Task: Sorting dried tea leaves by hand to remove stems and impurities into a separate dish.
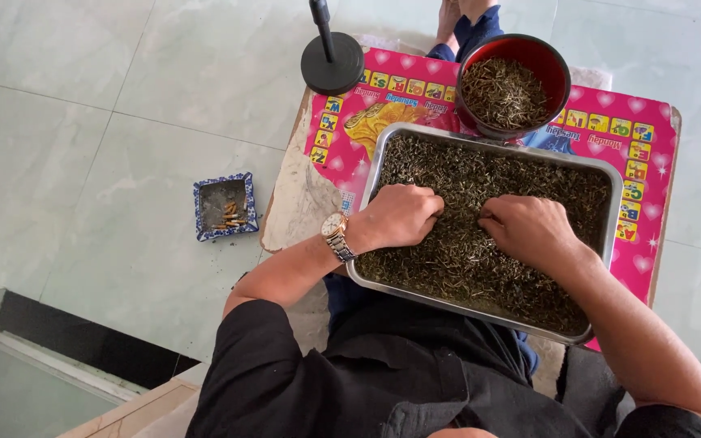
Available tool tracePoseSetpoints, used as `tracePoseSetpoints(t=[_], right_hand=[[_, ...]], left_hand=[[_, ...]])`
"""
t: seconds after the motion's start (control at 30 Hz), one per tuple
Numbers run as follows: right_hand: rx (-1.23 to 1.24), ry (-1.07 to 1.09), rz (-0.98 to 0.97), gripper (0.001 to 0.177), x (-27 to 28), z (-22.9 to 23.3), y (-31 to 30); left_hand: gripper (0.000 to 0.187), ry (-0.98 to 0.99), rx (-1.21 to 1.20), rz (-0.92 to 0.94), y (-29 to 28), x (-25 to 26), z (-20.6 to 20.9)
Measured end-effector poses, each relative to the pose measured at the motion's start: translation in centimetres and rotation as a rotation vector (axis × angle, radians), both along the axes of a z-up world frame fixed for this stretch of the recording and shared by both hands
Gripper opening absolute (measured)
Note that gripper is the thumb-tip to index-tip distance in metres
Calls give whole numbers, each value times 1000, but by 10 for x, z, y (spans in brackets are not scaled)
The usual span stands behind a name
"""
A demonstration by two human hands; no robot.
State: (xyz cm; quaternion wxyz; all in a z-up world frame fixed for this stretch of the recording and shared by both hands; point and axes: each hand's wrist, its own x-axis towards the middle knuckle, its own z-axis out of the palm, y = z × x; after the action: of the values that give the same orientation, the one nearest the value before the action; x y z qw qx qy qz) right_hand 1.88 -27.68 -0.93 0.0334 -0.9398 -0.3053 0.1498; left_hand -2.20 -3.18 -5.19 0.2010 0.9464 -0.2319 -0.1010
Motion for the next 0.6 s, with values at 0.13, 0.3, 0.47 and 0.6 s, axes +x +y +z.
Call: tracePoseSetpoints(t=[0.13,0.3,0.47,0.6], right_hand=[[101,-108,-9,16,-1,-4,-5],[162,-110,46,21,-3,-7,-4],[263,-189,45,15,1,-14,-13],[430,-239,34,7,-1,-6,-11]], left_hand=[[19,28,-1,-37,-4,2,1],[11,-39,-23,-60,-7,3,2],[11,-75,-158,30,1,5,9],[6,-78,-267,69,3,2,26]])
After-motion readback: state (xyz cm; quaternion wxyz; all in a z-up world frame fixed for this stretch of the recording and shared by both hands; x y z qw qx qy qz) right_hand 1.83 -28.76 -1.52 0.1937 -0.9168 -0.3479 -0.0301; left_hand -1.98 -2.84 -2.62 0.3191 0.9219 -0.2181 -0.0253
